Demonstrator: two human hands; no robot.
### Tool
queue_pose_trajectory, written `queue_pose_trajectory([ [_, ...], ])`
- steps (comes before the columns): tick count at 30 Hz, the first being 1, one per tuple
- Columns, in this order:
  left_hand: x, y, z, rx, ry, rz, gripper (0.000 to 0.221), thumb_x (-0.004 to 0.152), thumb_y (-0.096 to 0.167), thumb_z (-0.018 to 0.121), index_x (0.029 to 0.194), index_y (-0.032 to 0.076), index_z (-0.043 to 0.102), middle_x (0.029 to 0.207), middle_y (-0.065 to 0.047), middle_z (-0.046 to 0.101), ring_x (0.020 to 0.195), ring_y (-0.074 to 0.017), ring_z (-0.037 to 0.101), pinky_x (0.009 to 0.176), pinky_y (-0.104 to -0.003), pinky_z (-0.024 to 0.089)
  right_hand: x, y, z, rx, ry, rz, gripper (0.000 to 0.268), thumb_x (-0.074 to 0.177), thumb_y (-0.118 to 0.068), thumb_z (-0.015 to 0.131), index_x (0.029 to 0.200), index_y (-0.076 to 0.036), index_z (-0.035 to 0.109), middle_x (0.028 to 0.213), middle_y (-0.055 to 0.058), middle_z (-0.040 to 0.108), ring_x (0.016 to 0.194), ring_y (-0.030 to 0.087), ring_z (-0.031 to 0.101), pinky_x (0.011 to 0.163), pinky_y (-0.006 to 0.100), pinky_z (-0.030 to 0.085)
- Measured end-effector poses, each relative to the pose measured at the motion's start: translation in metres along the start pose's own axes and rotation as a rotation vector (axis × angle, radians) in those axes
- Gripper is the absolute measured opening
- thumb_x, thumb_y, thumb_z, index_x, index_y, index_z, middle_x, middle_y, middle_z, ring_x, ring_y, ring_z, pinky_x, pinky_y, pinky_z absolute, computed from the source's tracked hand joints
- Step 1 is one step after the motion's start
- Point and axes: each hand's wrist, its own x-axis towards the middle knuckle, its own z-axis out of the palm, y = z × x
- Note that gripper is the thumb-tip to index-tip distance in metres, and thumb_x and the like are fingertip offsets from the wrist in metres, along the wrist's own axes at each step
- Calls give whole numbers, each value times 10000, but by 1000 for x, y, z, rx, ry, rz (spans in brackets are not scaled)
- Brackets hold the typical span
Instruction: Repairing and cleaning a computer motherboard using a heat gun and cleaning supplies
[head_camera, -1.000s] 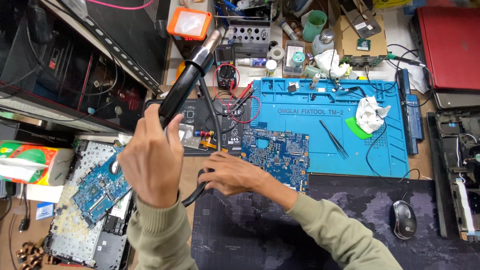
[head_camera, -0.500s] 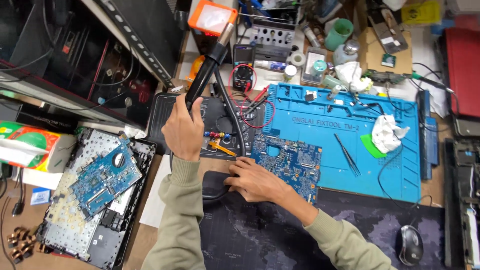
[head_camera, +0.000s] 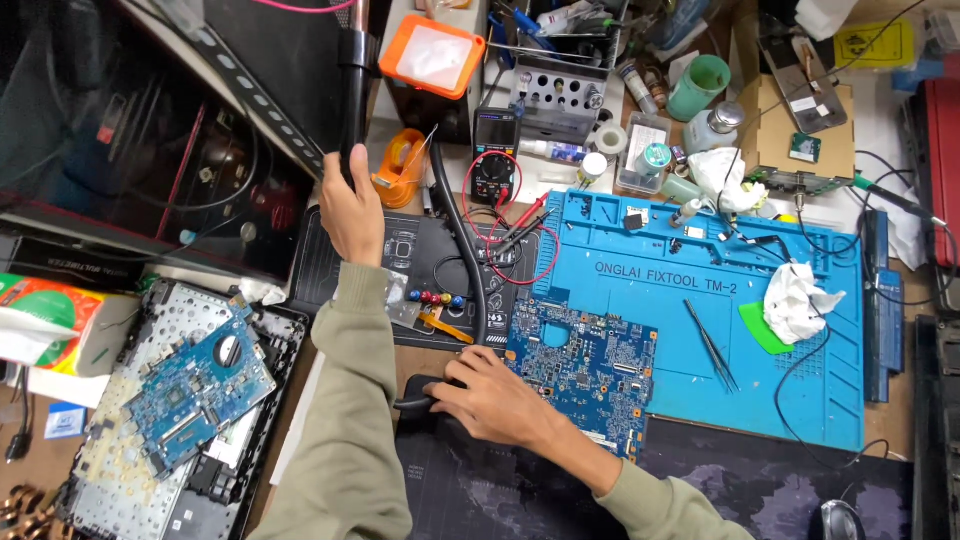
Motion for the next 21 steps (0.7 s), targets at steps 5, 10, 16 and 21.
queue_pose_trajectory([
  [5, 30, -13, 37, -136, 20, 114, 464, 1070, 465, 419, 1028, 32, 580, 1015, -242, 739, 950, -449, 694, 773, -485, 496, 5, 2, 13, -62, 56, 55, 200, 1031, -196, 651, 1163, -46, 639, 898, 96, 541, 827, 279, 493, 866, 447, 442],
  [10, 64, -29, 62, -228, 23, 160, 478, 1065, 461, 467, 847, 37, 495, 788, -192, 643, 731, -308, 556, 720, -478, 434, 6, -1, 12, -49, 63, 81, 327, 1019, -157, 649, 1293, 7, 577, 985, 137, 577, 879, 314, 524, 863, 456, 454],
  [16, 68, -27, 53, -128, 98, 187, 284, 1037, 306, 604, 918, 107, 440, 661, -69, 503, 586, -273, 528, 646, -446, 428, 9, -5, 8, 23, 32, 71, 437, 1015, -131, 635, 1398, 11, 480, 1132, 175, 581, 991, 351, 579, 1055, 528, 439],
  [21, 59, -66, 57, -5, 80, 222, 268, 1025, 265, 653, 857, 88, 542, 771, -84, 579, 858, -312, 567, 792, -476, 446, 4, -12, 14, 46, -33, 81, 441, 978, -159, 661, 1373, -24, 518, 1266, 172, 579, 1170, 347, 596, 1100, 586, 398],
])
